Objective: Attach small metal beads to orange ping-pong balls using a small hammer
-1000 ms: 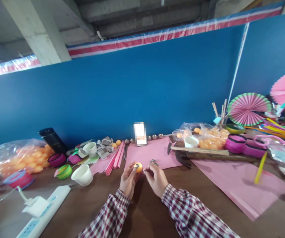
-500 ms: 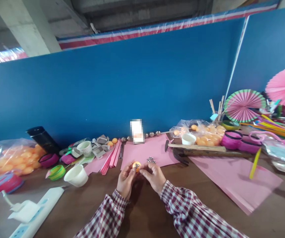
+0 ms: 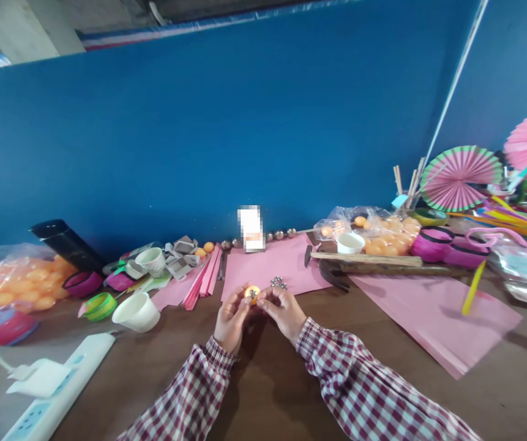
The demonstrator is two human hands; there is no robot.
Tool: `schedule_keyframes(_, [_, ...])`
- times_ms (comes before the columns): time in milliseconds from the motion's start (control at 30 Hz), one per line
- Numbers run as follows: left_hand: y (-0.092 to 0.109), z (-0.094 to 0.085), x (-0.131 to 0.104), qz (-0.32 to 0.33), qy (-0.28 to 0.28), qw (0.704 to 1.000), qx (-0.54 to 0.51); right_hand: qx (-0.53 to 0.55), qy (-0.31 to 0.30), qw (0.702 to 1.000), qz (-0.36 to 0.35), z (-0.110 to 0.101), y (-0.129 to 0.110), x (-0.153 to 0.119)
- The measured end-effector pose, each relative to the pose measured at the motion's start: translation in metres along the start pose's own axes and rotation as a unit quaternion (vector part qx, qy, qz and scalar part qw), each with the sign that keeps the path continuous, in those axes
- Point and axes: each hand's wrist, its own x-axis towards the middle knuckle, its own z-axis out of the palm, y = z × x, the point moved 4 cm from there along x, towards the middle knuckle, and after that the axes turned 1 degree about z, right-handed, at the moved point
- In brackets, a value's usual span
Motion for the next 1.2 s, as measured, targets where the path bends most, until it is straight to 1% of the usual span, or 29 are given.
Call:
schedule_keyframes(167, [0.0032,0.0020,-0.0001,0.017,-0.003,1.000,0.006,0.000,-0.009,1.000,-0.009,0.0002,-0.0012,0.0001])
schedule_keyframes(267, [0.0020,0.0019,0.0000,0.017,-0.004,1.000,0.008,-0.007,-0.013,1.000,-0.006,-0.0008,-0.0007,0.0003])
schedule_keyframes(400, [0.0016,-0.0004,0.0001,0.024,0.009,0.999,0.033,-0.034,-0.008,0.999,-0.013,-0.0025,-0.0002,0.0004])
schedule_keyframes(600, [0.0014,-0.0002,0.0005,0.020,0.003,0.999,0.038,-0.036,-0.016,0.999,-0.019,-0.0019,0.0000,0.0014])
schedule_keyframes(800, [0.0013,-0.0019,0.0008,0.029,0.008,0.998,0.048,-0.040,-0.012,0.999,-0.019,-0.0013,-0.0023,0.0004])
schedule_keyframes(967, [0.0008,-0.0028,0.0009,0.024,0.007,0.998,0.057,-0.033,-0.017,0.999,-0.014,-0.0017,0.0000,0.0010])
schedule_keyframes(1200, [0.0023,-0.0024,0.0001,0.040,0.011,0.997,0.068,-0.066,-0.013,0.998,-0.011,-0.0015,-0.0030,0.0000])
